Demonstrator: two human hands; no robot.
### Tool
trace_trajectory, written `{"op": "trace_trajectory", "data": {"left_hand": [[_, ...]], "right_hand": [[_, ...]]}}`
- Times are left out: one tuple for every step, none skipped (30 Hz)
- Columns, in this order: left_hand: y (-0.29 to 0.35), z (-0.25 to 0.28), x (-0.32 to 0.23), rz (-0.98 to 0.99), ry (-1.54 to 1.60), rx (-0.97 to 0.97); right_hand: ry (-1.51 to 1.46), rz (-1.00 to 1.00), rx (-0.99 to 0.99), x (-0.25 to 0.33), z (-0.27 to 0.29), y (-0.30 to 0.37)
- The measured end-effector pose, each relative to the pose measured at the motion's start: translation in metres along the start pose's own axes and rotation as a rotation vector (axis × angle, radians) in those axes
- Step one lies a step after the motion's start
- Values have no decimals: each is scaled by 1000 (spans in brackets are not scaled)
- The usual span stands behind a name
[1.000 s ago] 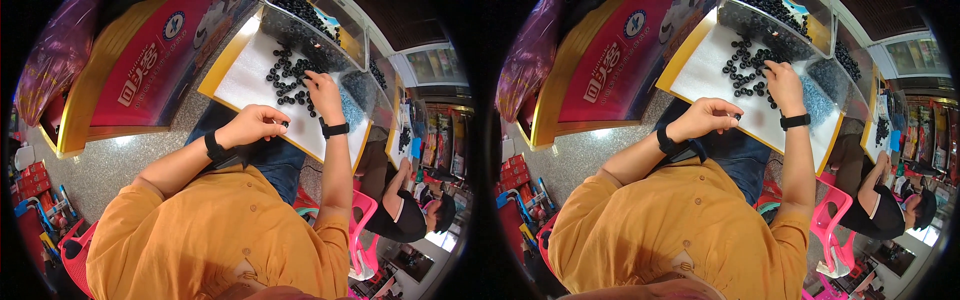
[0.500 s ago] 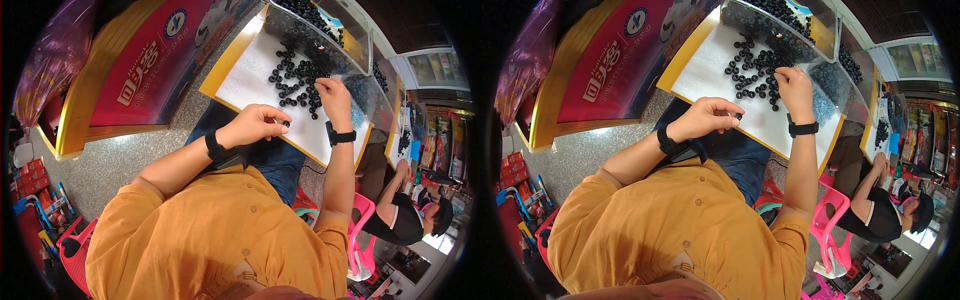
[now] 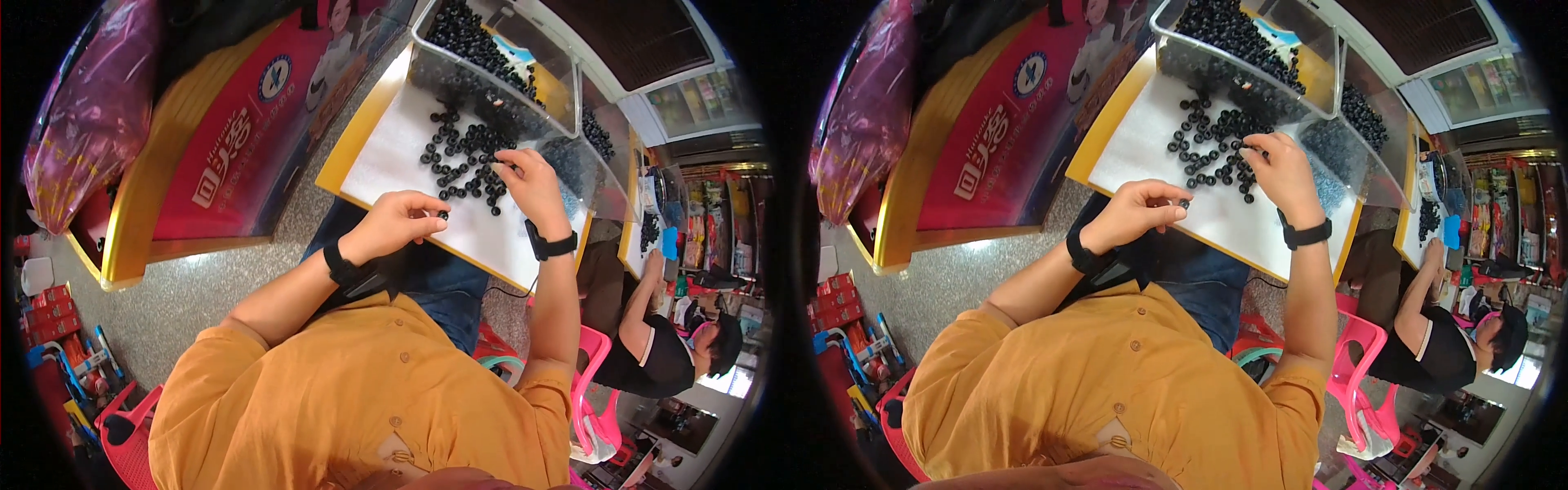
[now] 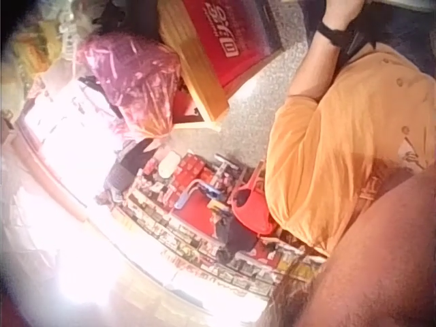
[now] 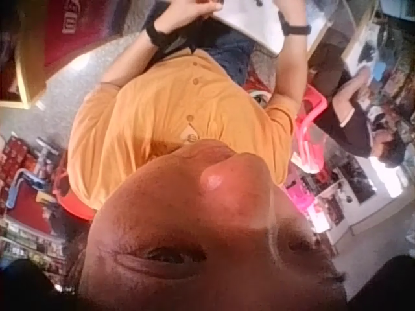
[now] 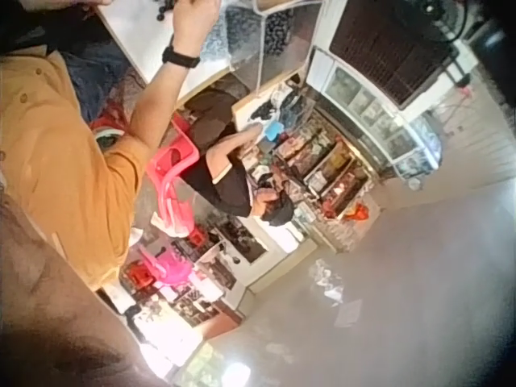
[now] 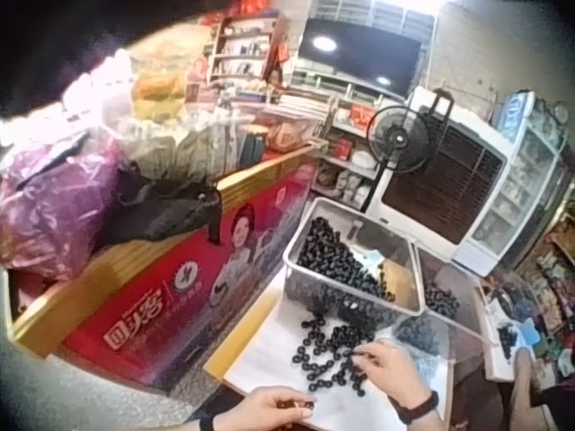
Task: The person assembles components by hand, repeatedly picking up black beads and inserting small pieces into them.
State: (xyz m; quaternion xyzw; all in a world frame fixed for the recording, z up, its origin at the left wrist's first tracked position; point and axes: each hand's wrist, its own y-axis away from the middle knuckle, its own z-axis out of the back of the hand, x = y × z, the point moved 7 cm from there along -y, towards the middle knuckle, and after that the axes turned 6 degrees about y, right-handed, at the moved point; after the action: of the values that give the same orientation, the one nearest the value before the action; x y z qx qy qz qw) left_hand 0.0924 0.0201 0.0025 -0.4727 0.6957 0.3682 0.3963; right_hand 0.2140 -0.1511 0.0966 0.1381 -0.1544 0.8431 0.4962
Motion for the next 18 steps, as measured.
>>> {"op": "trace_trajectory", "data": {"left_hand": [[0, 5, 0, -8, 9, -26], [-3, 12, 3, -30, -24, -73], [-4, 10, -2, -41, -29, -62], [-3, 15, -7, -74, -45, -123], [-2, 20, -12, -108, -60, -185], [-1, 26, -15, -171, -151, -209], [-1, 31, -14, -178, -152, -212], [1, 35, -21, -302, -304, -231], [3, 35, -30, -427, -457, -249], [1, 35, -30, -413, -463, -243], [-1, 35, -31, -418, -463, -240], [-3, 35, -31, -412, -479, -240], [-5, 36, -30, -405, -495, -241], [-6, 37, -30, -425, -483, -253], [-6, 37, -30, -425, -484, -258], [-7, 37, -31, -417, -503, -256], [-6, 38, -32, -409, -524, -259], [-6, 38, -32, -400, -524, -252]], "right_hand": [[3, 5, -14, 3, 11, -2], [-41, 16, -36, 7, 25, -5], [-82, 22, -59, 10, 41, -7], [-150, 10, -78, 8, 54, -13], [-155, 51, -114, 12, 70, -20], [-200, 28, -109, 13, 84, -30], [-243, 2, -104, 13, 96, -42], [-286, -24, -73, 15, 105, -56], [-326, -50, -42, 16, 114, -72], [-299, -23, -39, 14, 124, -88], [-238, -16, -21, 5, 129, -110], [-236, -55, 4, -8, 128, -133], [-234, -94, 31, -22, 122, -155], [-233, -91, 33, -32, 115, -176], [-199, -135, 106, -44, 101, -196], [-160, -182, 177, -58, 86, -212], [-160, -174, 182, -68, 74, -227], [-93, -251, 291, -84, 56, -237]]}}
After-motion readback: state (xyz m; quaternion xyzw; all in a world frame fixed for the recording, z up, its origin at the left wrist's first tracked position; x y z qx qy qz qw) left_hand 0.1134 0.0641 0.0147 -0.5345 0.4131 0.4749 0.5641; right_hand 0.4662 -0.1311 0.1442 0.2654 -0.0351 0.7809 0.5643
